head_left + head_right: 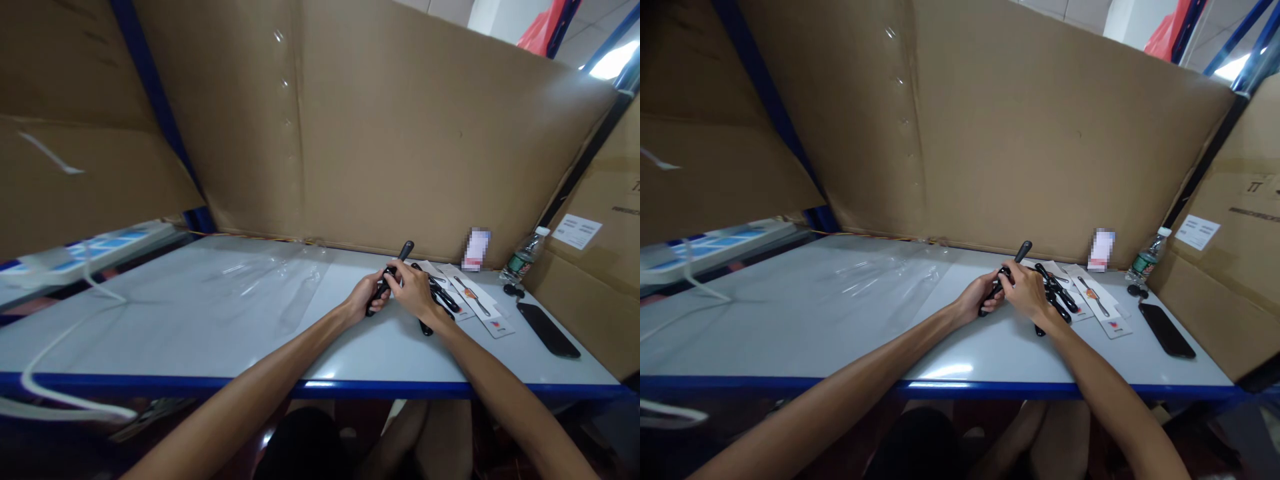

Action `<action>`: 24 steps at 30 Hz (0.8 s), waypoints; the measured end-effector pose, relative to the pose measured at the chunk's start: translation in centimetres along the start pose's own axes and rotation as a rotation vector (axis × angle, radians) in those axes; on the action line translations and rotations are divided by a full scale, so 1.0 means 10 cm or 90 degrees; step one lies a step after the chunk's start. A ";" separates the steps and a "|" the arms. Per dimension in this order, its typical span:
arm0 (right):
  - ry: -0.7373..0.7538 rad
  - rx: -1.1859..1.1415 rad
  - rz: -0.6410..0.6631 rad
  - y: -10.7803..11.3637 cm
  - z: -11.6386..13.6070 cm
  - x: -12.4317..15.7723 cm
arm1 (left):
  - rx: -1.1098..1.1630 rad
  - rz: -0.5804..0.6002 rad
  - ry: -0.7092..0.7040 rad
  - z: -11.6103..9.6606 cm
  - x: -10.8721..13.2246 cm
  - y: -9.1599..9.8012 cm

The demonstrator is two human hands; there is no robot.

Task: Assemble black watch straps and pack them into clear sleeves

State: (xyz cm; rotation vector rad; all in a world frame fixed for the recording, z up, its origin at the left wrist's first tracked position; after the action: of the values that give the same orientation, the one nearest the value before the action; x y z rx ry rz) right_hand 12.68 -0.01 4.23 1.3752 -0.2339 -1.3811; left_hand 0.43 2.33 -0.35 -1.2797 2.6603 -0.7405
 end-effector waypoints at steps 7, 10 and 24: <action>-0.035 0.073 -0.004 0.04 0.01 0.00 | -0.049 -0.013 -0.009 -0.01 0.03 -0.06; -0.039 0.104 0.017 0.02 -0.01 -0.02 | -0.061 -0.024 -0.015 0.00 0.03 -0.06; -0.078 0.159 0.085 0.00 0.04 -0.02 | -0.058 -0.081 -0.019 0.00 0.03 -0.05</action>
State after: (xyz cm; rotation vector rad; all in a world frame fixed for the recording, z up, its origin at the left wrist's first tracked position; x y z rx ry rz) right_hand 12.29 -0.11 4.45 1.4503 -0.5852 -1.3585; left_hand 0.56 1.80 -0.12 -1.4821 2.6376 -0.6154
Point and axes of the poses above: each hand's wrist, its own x-axis away from the middle knuckle, its own y-axis out of the back of the hand, z = x × y, the point moved 3 cm from there along -x, towards the middle knuckle, and after that the axes turned 6 degrees about z, right-handed, at the moved point
